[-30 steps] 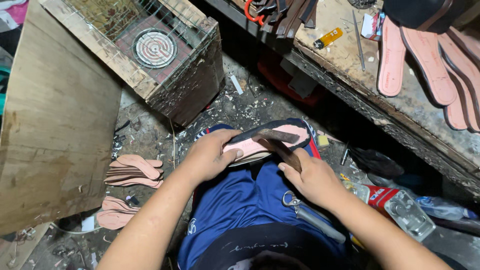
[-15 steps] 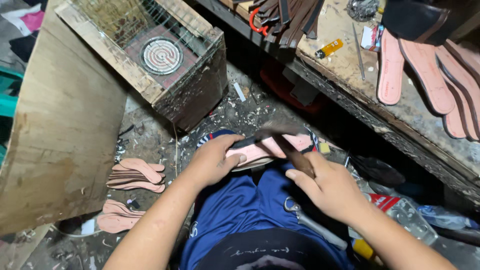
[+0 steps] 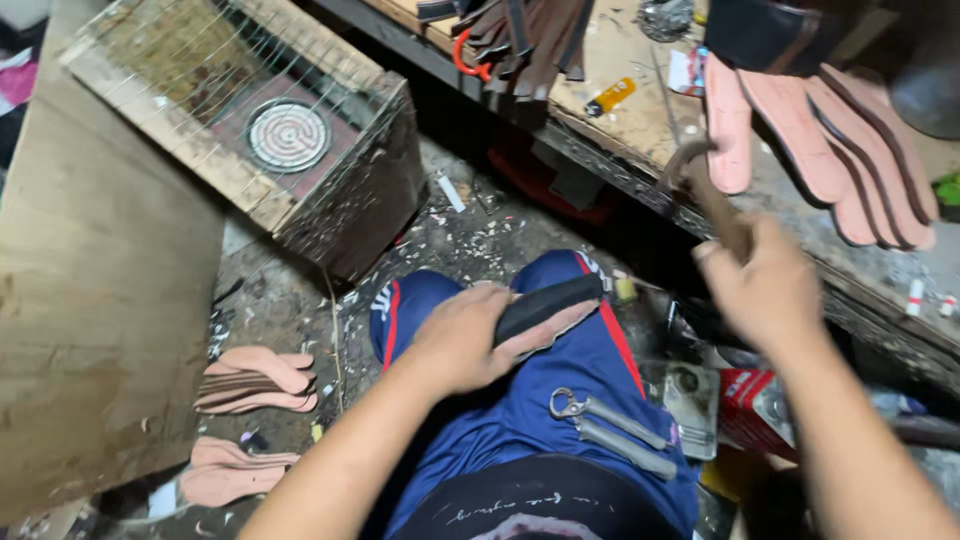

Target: The person sits on the floor holding a shoe upper over a wooden last, uses pliers to pull and shape the material, hammers the edges to set it, then places the finished shoe on a wooden rack alongside other completed shoes.

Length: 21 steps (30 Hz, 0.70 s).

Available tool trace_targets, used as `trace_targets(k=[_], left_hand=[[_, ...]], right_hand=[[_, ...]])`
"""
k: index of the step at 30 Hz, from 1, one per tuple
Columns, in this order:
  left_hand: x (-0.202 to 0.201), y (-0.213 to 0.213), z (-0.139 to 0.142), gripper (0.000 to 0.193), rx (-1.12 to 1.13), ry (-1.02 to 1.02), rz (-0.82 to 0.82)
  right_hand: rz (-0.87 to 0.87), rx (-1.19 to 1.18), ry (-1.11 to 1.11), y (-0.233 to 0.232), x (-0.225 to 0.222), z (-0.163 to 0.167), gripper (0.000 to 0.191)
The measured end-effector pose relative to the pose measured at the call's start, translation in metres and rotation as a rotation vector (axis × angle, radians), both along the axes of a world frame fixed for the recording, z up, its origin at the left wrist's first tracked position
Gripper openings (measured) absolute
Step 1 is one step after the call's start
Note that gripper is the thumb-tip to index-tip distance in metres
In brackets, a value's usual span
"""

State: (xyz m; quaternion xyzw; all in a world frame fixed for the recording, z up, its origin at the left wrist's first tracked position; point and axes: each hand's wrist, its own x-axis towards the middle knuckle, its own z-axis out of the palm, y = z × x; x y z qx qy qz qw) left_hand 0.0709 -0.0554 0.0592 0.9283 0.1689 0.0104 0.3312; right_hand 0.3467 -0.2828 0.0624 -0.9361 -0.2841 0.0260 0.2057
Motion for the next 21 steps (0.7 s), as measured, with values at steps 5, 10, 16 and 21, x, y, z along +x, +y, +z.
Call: trace_targets(k=[5,10,16,21], left_hand=[[0.059,-0.002,0.006,0.058,-0.237,0.226,0.049],[0.048,0.022,0.013,0.056,-0.291,-0.554,0.276],[-0.038,0.026,-0.01,0.049,-0.567,-0.455,0.678],[-0.084,-0.007,-0.034,0.056,-0.64,-0.511,0.684]], right_hand=[[-0.063,-0.035,-0.344,-0.025,0.076,-0.008,0.051],[0.015,-0.036,-0.642,-0.038,0.08,-0.011,0.049],[0.221,-0.042,0.259,0.003,-0.051,0.007,0.044],[0.702,-0.176,0.346,-0.01,-0.139,-0.001,0.073]])
